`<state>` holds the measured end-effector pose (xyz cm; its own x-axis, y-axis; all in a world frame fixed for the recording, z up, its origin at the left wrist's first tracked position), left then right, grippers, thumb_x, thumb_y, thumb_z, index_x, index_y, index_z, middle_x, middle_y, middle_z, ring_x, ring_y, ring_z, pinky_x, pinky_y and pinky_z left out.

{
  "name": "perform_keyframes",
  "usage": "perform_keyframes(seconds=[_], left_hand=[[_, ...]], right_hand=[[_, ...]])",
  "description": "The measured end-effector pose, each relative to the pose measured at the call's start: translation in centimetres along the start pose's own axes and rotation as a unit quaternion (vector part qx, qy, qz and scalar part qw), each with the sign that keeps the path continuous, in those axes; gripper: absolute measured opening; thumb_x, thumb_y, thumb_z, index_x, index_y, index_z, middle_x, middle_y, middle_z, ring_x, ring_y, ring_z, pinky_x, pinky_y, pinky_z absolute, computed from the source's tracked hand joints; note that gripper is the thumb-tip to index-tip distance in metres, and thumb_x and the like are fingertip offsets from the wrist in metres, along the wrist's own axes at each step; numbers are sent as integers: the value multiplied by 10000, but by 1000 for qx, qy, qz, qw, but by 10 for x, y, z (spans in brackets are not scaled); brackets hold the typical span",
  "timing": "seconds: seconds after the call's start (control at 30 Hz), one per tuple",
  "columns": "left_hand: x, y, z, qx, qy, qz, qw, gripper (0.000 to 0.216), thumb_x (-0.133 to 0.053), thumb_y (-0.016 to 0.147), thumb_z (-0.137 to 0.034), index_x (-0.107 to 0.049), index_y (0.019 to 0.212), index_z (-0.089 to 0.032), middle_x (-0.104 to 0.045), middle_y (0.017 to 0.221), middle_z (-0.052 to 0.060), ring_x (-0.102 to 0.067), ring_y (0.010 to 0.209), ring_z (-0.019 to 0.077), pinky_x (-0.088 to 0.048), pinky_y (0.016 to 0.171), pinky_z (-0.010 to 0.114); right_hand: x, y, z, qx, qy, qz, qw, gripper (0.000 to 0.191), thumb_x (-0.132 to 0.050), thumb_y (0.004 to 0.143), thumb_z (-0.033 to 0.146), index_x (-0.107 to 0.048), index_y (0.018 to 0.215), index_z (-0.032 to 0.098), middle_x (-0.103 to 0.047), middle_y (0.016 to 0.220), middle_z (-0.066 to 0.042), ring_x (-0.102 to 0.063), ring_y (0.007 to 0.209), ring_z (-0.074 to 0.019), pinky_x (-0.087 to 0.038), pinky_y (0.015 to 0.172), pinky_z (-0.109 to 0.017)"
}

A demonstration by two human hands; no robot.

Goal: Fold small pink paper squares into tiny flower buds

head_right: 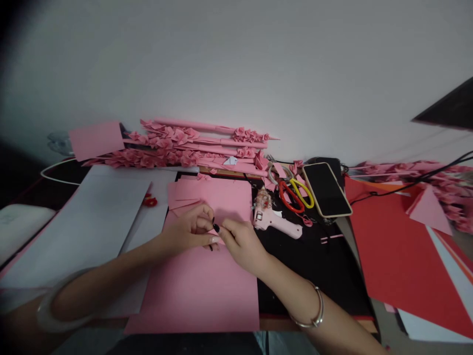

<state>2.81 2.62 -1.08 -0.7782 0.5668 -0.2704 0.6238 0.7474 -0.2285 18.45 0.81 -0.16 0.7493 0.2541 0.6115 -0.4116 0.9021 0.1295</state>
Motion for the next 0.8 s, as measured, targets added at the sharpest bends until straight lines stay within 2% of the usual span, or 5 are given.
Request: perform_keyframes(seconds=[0.3, 0.5, 0.67, 0.8], left_hand=[[0, 2, -1, -26, -39, -2, 999, 354, -708, 710, -177, -376, 833, -196, -629, 641, -62, -676, 637, 135, -487, 633, 254], [6, 2, -4, -59, -26, -88, 994, 359, -703, 699, -155, -413, 907, -195, -641, 618, -55, -635, 609, 116, -461, 624, 243], [10, 1, -5, -83, -29, -138, 987, 321, -700, 700, -164, -472, 925, -191, -644, 672, -46, -605, 638, 97, -455, 656, 230], [9, 0, -8, -64, -25, -161, 985, 247, -703, 685, -216, -530, 856, -170, -623, 765, -13, -611, 717, 116, -503, 675, 247]], right_hand=[[1, -4, 3, -25, 23, -37, 999, 322, -397, 923, 236, -371, 606, 193, -365, 547, 53, -347, 508, -94, -268, 500, -220], [1, -3, -3, -64, 79, -63, 993, 310, -401, 923, 240, -379, 616, 199, -368, 535, 54, -353, 489, -97, -277, 475, -217], [2, -2, -3, -72, 105, -18, 992, 297, -393, 940, 272, -522, 693, 170, -390, 531, 54, -356, 470, -91, -280, 464, -213], [2, -1, 1, -45, 78, -3, 996, 309, -416, 931, 260, -517, 653, 170, -400, 537, 51, -374, 487, -91, -288, 485, -215]])
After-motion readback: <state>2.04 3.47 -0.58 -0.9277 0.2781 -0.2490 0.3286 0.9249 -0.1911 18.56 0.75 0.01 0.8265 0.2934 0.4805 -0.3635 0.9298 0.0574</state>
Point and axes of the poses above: each hand's wrist, its own y-axis towards the middle knuckle, its own x-axis out of the back of the hand, z = x × y, the point moved 2 cm from there along y, towards the middle knuckle
